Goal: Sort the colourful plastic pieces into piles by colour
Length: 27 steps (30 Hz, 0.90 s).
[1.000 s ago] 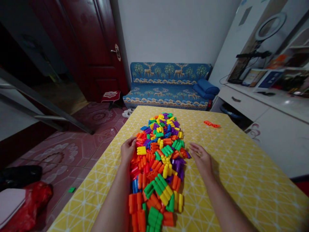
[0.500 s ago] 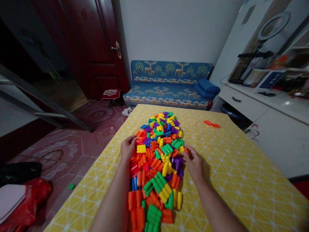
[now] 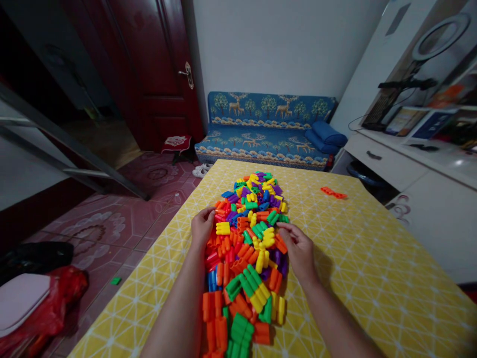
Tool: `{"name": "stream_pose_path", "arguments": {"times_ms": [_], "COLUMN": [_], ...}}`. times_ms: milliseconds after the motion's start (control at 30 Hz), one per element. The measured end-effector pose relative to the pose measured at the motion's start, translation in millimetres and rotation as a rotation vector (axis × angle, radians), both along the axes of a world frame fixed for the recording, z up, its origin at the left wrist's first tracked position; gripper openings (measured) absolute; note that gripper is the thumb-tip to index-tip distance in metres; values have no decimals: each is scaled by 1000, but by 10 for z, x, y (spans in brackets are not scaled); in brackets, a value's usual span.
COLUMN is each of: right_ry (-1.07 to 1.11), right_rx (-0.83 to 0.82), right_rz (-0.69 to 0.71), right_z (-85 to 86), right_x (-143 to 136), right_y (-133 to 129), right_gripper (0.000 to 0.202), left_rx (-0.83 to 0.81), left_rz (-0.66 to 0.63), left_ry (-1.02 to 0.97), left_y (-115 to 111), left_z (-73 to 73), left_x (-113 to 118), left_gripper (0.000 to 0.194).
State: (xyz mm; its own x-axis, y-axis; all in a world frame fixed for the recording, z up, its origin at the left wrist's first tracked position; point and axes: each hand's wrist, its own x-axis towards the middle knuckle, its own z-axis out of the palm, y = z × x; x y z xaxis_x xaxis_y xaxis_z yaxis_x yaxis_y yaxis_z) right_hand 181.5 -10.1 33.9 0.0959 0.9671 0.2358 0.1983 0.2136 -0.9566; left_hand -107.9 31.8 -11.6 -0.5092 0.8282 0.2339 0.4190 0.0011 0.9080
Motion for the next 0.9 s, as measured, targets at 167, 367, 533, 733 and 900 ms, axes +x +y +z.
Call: {"name": "stream_pose_path", "arguments": {"times_ms": [167,367,533,733,900], "right_ry": [-36,-757,-964,-759,-189], "right_rx": [18,91,20,-5,-12], "right_rz": [49,8,-18,2,0], "right_z": [217,387,479,502,391], "right_x": [-157,-278,-404,-401,19], "right_y": [289,645,646,582,630], "right_gripper": [38,29,45,30,35], "left_rx": [-3,-6,-13,-22,-6], "left_rz": [-4,8,7,10,-3], "left_ry": [-28,-34,-1,-1,-34], "left_y": [11,5,4,19,19], "left_z": [-28,-13,-26,-54,-57], "left_x": [-15,-6,-12,-27,-19], "left_gripper": [31,30,30,31,30]}}
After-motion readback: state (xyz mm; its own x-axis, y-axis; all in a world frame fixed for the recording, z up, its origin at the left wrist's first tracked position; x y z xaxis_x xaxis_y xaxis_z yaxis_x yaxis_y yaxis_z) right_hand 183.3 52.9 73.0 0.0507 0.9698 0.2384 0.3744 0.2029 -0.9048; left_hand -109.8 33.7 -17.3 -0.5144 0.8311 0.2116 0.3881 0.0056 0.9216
